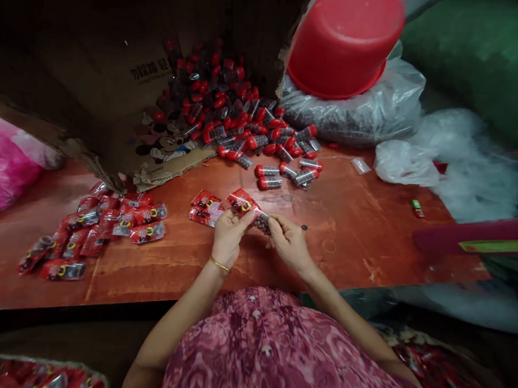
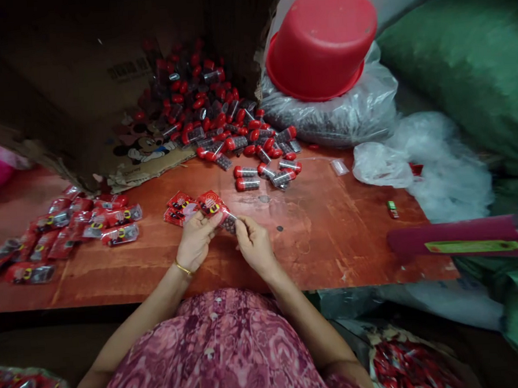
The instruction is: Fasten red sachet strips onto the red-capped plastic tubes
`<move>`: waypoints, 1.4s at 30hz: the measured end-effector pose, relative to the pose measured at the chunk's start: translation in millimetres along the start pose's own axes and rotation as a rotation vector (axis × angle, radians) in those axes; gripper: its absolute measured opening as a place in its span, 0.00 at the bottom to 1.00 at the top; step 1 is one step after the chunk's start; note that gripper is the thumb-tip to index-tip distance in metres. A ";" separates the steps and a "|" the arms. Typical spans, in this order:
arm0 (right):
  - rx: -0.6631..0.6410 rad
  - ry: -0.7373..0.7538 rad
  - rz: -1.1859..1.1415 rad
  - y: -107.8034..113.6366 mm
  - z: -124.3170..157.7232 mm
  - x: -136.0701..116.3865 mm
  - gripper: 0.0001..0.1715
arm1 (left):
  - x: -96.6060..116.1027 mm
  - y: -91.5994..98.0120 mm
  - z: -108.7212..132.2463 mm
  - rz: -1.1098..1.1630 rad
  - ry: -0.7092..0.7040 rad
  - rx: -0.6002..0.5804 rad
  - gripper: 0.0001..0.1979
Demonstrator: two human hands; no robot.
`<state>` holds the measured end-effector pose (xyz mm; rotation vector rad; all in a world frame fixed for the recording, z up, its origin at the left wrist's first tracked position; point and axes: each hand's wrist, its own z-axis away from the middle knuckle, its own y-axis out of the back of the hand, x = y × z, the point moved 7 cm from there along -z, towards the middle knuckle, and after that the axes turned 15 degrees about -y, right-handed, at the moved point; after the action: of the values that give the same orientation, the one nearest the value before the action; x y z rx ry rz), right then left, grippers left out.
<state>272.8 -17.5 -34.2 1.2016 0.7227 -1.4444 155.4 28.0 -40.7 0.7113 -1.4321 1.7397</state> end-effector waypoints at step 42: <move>0.415 0.337 1.084 12.6 -89.4 -10.6 0.22 | 155.7 163.8 -41.8 0.125 -0.398 0.518 0.26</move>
<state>309.6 64.2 -49.6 1.7831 -0.0950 -0.4758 -65.2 87.0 -14.8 1.3271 -1.2973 2.1863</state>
